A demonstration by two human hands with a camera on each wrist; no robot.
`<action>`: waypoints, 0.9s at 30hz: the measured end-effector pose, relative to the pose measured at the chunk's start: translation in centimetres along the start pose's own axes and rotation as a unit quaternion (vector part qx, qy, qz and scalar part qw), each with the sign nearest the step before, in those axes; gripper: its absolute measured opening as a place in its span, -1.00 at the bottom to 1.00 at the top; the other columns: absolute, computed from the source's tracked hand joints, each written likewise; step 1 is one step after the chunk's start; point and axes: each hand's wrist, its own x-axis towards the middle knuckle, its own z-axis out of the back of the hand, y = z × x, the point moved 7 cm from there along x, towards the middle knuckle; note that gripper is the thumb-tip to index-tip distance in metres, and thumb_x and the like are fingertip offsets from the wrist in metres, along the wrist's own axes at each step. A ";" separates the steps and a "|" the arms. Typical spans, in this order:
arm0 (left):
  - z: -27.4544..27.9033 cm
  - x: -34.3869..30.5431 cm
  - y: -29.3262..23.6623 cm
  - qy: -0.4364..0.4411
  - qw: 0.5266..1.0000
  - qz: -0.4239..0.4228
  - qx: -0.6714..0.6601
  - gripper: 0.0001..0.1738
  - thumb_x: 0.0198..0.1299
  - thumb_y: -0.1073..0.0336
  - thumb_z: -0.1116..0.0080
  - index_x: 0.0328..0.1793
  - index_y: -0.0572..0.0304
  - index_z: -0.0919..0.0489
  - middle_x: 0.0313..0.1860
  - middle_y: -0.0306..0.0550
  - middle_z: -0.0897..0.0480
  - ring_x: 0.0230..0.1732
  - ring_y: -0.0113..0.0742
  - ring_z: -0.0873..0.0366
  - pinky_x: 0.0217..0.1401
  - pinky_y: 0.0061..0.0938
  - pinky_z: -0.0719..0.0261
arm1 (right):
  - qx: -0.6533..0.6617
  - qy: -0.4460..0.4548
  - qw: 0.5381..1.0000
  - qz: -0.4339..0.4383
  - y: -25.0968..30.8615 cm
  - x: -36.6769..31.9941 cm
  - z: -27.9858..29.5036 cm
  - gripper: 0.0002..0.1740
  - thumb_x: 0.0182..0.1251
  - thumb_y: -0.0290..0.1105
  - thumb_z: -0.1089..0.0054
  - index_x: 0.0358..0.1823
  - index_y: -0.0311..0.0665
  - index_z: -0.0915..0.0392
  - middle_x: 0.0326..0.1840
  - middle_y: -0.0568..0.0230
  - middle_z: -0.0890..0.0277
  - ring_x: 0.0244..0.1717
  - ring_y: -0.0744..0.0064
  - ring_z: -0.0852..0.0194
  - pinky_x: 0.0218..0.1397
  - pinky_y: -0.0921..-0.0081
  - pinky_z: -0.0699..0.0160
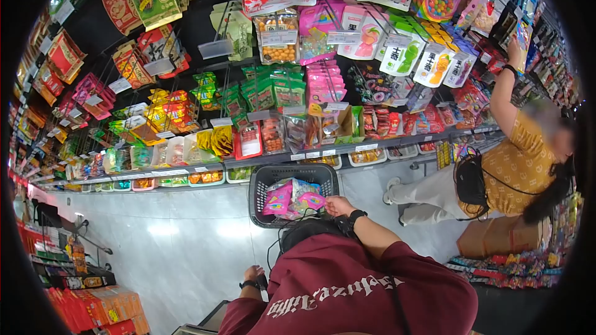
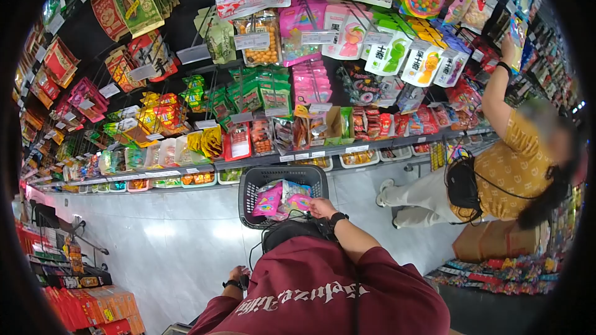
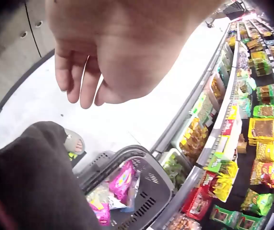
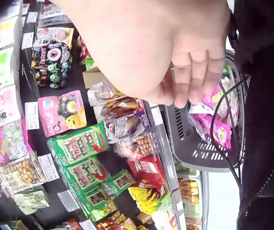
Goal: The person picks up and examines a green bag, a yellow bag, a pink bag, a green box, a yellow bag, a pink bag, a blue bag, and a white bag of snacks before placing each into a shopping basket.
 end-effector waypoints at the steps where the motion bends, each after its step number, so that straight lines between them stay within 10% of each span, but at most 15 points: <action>1: 0.5 -0.8 1.8 -0.031 0.998 0.056 -0.018 -0.58 0.42 0.38 0.07 0.31 0.47 -0.50 -0.04 0.20 -0.74 -0.06 -0.06 -0.75 -0.06 -0.31 -0.78 | 0.001 -0.009 1.000 -0.002 -1.1 -0.2 0.7 -0.88 0.38 -0.27 -0.25 -0.18 -0.12 -0.56 -0.33 0.44 -0.57 -0.33 0.58 -0.58 -0.29 0.51 -0.66; 5: 0.4 -2.4 4.2 -0.005 0.981 0.028 0.189 -0.61 0.42 0.28 -0.06 0.23 0.42 -0.59 -0.05 0.02 -0.78 -0.01 -0.24 -0.75 0.02 -0.45 -0.73 | 0.023 -0.048 0.998 -0.022 -4.4 -3.5 2.0 -0.86 0.42 -0.30 -0.23 -0.08 -0.12 -0.55 -0.25 0.43 -0.58 -0.28 0.51 -0.60 -0.28 0.47 -0.69; 8: -1.6 -2.8 3.2 0.064 0.730 -0.182 0.656 -0.53 0.26 0.02 -0.29 0.15 0.19 -0.69 -0.05 0.00 -0.79 0.02 -0.21 -0.75 0.04 -0.38 -0.66 | 0.018 -0.073 0.997 -0.016 -6.4 -6.2 2.9 -0.81 0.43 -0.34 -0.20 0.02 -0.13 -0.51 -0.26 0.37 -0.58 -0.32 0.49 -0.59 -0.31 0.48 -0.68; 11: -2.7 -0.6 1.9 0.096 0.754 -0.189 0.621 -0.59 0.24 0.13 -0.28 0.13 0.18 -0.68 -0.15 0.04 -0.78 -0.24 -0.12 -0.77 -0.17 -0.27 -0.70 | 0.036 -0.081 0.996 -0.024 -8.5 -6.7 4.9 -0.76 0.41 -0.23 -0.26 0.00 -0.14 -0.54 -0.22 0.42 -0.61 -0.28 0.56 -0.59 -0.27 0.50 -0.70; 13: -2.0 0.3 1.7 0.029 0.995 0.031 0.089 -0.69 0.30 0.25 -0.12 0.08 0.22 -0.65 -0.30 0.04 -0.73 -0.42 -0.14 -0.69 -0.37 -0.25 -0.63 | 0.047 -0.090 0.995 -0.022 -8.4 -8.3 4.4 -0.77 0.41 -0.25 -0.24 0.00 -0.13 -0.54 -0.25 0.44 -0.60 -0.30 0.56 -0.59 -0.27 0.52 -0.68; 21: -6.7 -4.0 -8.8 0.012 0.994 -0.071 0.083 -0.74 0.27 0.32 -0.16 0.05 0.20 -0.61 -0.26 -0.02 -0.71 -0.40 -0.25 -0.63 -0.36 -0.39 -0.58 | 0.059 -0.076 0.995 0.003 -9.0 -9.7 6.4 -0.73 0.40 -0.32 -0.24 0.08 -0.11 -0.52 -0.17 0.39 -0.60 -0.25 0.52 -0.61 -0.21 0.53 -0.69; 27: -8.7 -6.5 -3.9 -0.011 0.992 -0.075 0.104 -0.72 0.31 0.29 -0.12 0.09 0.21 -0.60 -0.26 -0.01 -0.71 -0.43 -0.23 -0.66 -0.39 -0.37 -0.59 | 0.065 -0.041 0.997 0.024 -9.3 -10.8 10.3 -0.80 0.39 -0.32 -0.23 -0.02 -0.14 -0.55 -0.27 0.42 -0.59 -0.33 0.60 -0.58 -0.29 0.57 -0.65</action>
